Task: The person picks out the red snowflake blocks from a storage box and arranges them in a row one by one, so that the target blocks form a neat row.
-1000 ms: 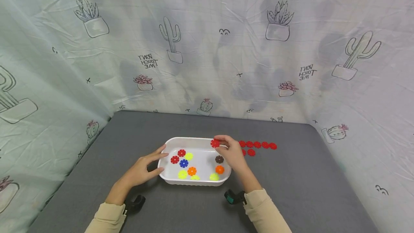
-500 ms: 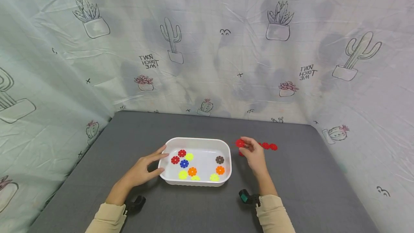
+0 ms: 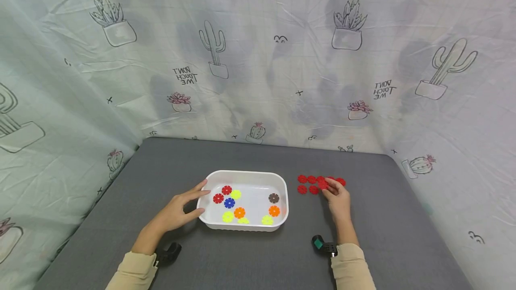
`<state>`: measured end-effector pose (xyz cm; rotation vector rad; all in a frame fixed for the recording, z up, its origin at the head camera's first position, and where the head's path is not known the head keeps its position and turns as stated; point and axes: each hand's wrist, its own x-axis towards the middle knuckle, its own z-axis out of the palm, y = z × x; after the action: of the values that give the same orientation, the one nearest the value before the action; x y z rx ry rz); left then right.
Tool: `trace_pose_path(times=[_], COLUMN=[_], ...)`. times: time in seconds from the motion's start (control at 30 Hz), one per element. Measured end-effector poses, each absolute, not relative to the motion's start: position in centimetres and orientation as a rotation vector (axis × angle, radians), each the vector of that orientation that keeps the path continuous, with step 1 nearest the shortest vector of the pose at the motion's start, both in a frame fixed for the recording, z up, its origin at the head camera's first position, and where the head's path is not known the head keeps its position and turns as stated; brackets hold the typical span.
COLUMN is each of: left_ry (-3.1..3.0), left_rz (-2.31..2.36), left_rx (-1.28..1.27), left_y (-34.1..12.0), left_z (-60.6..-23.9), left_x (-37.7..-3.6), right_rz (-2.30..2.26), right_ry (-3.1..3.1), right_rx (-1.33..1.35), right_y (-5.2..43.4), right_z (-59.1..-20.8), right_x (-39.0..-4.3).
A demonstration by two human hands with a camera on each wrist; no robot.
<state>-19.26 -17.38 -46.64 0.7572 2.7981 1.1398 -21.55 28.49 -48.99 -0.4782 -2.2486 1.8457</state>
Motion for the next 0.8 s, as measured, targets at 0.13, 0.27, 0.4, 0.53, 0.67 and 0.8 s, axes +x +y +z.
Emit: trace_pose_path(times=[0.13, 0.27, 0.4, 0.53, 0.67, 0.8], left_ry=[2.799, 2.802, 2.816, 2.817, 2.810, 2.801], left_rz=[1.142, 1.143, 1.133, 1.134, 1.132, 1.135], left_rx=[0.751, 0.782, 0.818, 0.821, 0.804, 0.787], left_y=[-17.4, -17.5, -17.5, -17.5, -17.5, -17.4], left_z=[-46.7, -46.7, -46.7, -46.7, -46.6, -46.6], left_x=[-19.2, -19.4, -19.5, -19.5, -19.5, -19.4], right_rz=[1.805, 1.738, 1.645, 1.492, 1.334, 1.244], right_ry=[-2.277, -2.323, -2.367, -2.448, -2.522, -2.567], right_rx=[-0.521, -0.515, -0.490, -0.458, -0.426, -0.429], right_y=[28.9, 29.2, 29.3, 29.4, 29.2, 29.2], right_z=[-49.5, -49.9, -50.4, -50.7, -50.8, -50.9], right_x=[-21.6, -21.7, -21.7, -21.7, -21.7, -21.6])
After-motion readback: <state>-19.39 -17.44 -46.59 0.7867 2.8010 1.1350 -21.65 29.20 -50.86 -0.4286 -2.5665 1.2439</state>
